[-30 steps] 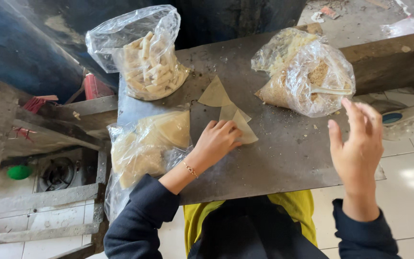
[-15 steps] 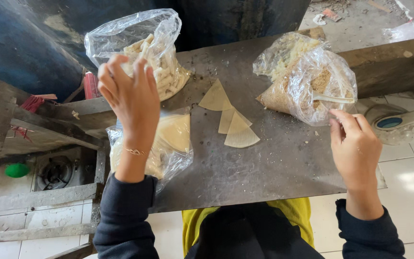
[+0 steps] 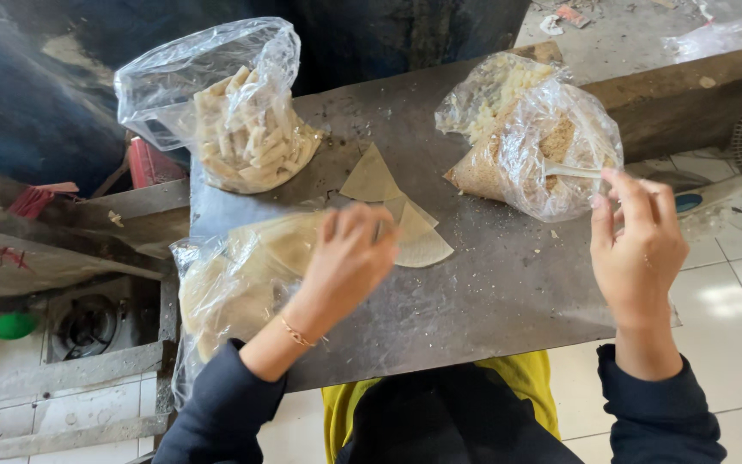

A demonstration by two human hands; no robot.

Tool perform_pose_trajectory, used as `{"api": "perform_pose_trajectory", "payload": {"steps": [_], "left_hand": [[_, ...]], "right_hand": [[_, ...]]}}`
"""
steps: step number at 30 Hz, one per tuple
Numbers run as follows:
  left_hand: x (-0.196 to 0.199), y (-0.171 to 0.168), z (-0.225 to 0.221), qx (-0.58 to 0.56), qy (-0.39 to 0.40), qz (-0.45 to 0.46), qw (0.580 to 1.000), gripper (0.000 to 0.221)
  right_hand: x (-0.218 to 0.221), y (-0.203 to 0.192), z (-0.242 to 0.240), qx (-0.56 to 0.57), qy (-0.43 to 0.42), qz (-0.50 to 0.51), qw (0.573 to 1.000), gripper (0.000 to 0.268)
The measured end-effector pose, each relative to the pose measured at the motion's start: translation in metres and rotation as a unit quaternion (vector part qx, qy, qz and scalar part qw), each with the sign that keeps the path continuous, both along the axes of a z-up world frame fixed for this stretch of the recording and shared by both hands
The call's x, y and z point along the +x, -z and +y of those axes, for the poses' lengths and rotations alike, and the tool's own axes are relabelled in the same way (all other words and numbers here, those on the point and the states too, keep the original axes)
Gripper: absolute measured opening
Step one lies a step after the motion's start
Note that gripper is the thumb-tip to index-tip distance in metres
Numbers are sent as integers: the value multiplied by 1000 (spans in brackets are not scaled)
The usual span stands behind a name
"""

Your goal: The person wraps food items by hand. Using a spoon, they place a small amount of filling from a bag onto a dough wrapper and fold the wrapper into a triangular shape.

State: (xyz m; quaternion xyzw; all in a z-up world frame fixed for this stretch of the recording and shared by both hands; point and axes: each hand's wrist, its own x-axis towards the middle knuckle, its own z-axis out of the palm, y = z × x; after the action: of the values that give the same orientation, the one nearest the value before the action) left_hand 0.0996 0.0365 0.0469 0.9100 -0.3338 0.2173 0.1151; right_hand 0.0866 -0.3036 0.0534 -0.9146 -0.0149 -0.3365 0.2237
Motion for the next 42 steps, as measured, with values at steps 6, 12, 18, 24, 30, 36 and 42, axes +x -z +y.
{"api": "perform_pose_trajectory", "payload": {"steps": [6, 12, 18, 24, 30, 36, 42], "left_hand": [[1, 44, -12, 30, 52, 55, 997, 27], [4, 59, -11, 81, 41, -23, 996, 21], [-13, 49, -19, -69, 137, 10, 988, 16], [-34, 36, -27, -42, 213, 4, 976, 22], [-34, 38, -21, 23, 233, -73, 969, 20], [-37, 47, -21, 53, 247, -88, 964, 16], [-38, 48, -21, 37, 263, -107, 958, 15]], "right_hand": [[15, -12, -11, -149, 15, -56, 987, 23], [24, 7, -21, -66, -8, 7, 998, 5], [15, 14, -19, -71, -9, -56, 996, 9], [42, 20, -24, 113, -93, 8, 989, 13], [58, 26, -41, 411, -94, 78, 903, 23], [46, 21, -53, 505, -116, 9, 855, 22], [19, 19, -57, 533, -124, -30, 837, 21]]}}
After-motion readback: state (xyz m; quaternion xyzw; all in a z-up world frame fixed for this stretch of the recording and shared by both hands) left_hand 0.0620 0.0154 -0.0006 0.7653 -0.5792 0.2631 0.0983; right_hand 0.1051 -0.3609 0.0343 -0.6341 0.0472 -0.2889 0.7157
